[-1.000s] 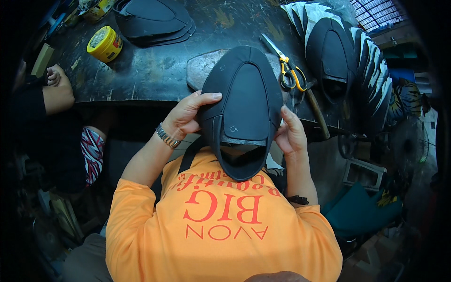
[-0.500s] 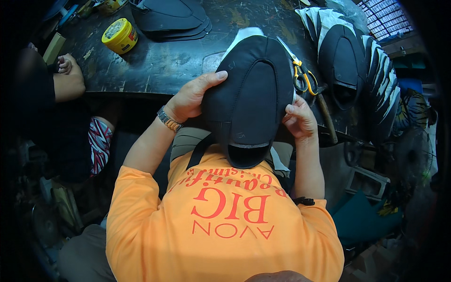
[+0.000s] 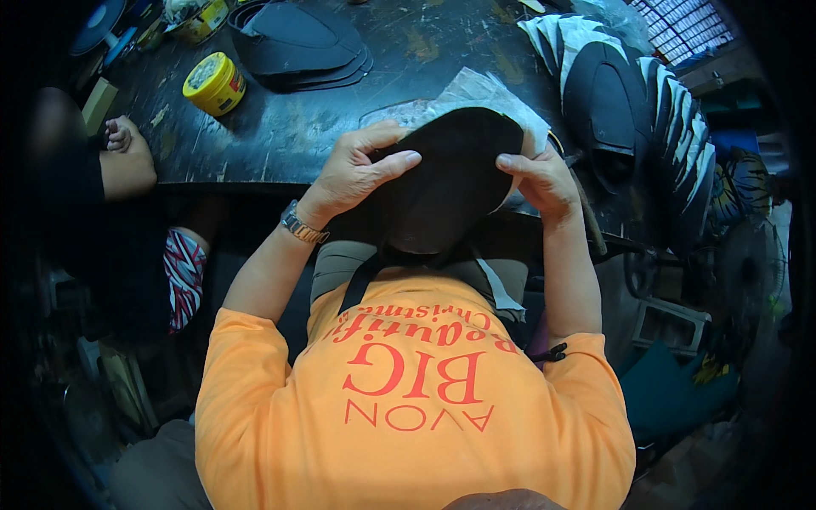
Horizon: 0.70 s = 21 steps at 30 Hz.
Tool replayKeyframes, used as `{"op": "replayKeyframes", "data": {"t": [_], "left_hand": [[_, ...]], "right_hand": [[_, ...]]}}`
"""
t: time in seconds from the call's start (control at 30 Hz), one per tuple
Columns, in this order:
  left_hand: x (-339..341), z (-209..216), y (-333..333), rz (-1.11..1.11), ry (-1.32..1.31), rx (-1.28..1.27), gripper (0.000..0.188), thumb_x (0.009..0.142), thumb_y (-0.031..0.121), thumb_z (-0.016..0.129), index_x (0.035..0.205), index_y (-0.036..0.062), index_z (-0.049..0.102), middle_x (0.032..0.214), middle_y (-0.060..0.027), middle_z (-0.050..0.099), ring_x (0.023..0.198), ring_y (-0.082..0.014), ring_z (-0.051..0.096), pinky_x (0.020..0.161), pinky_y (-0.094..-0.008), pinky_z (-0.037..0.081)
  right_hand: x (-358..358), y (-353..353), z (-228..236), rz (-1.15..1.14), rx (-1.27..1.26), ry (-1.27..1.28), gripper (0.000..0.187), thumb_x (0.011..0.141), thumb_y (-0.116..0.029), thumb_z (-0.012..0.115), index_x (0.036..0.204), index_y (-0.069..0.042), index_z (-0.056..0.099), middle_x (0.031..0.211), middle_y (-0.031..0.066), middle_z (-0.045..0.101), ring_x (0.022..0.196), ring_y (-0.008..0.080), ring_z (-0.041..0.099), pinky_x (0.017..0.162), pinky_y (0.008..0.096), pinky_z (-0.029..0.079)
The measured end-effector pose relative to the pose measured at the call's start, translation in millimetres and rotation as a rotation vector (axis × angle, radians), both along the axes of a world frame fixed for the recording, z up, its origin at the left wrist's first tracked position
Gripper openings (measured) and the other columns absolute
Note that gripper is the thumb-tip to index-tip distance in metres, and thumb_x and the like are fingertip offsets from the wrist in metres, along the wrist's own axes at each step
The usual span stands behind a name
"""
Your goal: The person uses shears to trim the edges of black shoe upper pieces. They pick up each piece, cut along its perimeter, and place it back on the table, repeating this for several pieces.
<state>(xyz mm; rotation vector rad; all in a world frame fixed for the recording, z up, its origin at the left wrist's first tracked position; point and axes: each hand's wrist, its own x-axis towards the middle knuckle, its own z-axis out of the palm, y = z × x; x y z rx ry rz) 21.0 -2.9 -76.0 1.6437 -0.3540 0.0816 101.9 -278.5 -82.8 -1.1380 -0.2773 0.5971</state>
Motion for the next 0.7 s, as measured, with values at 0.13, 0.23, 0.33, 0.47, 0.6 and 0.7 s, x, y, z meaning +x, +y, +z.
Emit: {"op": "replayKeyframes", "data": {"t": [0.13,0.23,0.33,0.47,0.6,0.7], "left_hand": [[11,10,5,-0.116,0.235,-0.032,0.038,0.084,0.024,0.074,0.112,-0.001,0.066,0.102,-0.0041,0.064,0.091,-0.0118,0.059,0.08,-0.0258,0.048],[23,17,13,-0.403,0.44,0.05,0.051,0.084,0.031,0.074,0.12,-0.0023,0.059,0.108,-0.0066,0.065,0.098,-0.0129,0.06,0.085,-0.0264,0.049],[32,22,17,-0.501,0.691,-0.081,0.053,0.087,0.031,0.07,0.123,-0.0045,0.055,0.113,-0.0093,0.064,0.102,-0.0135,0.06,0.088,-0.0273,0.049],[31,23,16,-0.467,0.644,-0.05,0.052,0.09,0.031,0.067,0.126,-0.0043,0.053,0.115,-0.0113,0.063,0.103,-0.0161,0.061,0.089,-0.0285,0.05],[28,13,18,-0.357,0.6,-0.031,0.049,0.09,0.023,0.067,0.129,-0.0044,0.051,0.118,-0.0115,0.062,0.103,-0.0158,0.06,0.091,-0.0282,0.049],[31,-2,20,-0.251,0.507,-0.036,0.048,0.09,0.014,0.066,0.13,-0.0037,0.049,0.119,-0.0102,0.061,0.103,-0.0146,0.06,0.092,-0.0283,0.049]], "right_hand": [[1,10,11,0.034,0.034,-0.034,0.045,0.08,0.003,0.072,0.122,-0.005,0.059,0.111,0.0046,0.064,0.102,0.0148,0.061,0.093,0.0305,0.049],[1,18,14,0.083,0.057,-0.106,0.047,0.081,0.004,0.07,0.125,-0.004,0.06,0.118,0.0057,0.063,0.105,0.0159,0.061,0.096,0.0311,0.048],[1,23,14,0.05,0.055,-0.245,0.053,0.081,0.004,0.069,0.131,-0.01,0.059,0.127,0.0046,0.061,0.115,0.0182,0.056,0.102,0.0332,0.044],[8,29,12,0.02,-0.116,-0.442,0.056,0.082,0.001,0.068,0.133,-0.021,0.058,0.134,0.0013,0.058,0.128,0.0197,0.046,0.109,0.0368,0.036],[11,40,3,-0.03,-0.123,-0.36,0.057,0.081,0.005,0.068,0.135,-0.012,0.055,0.132,0.0066,0.056,0.122,0.0198,0.052,0.105,0.0312,0.041],[13,45,-5,-0.12,-0.188,-0.412,0.051,0.082,-0.001,0.069,0.131,-0.011,0.058,0.125,0.0068,0.061,0.11,0.0203,0.058,0.096,0.0303,0.045]]}}
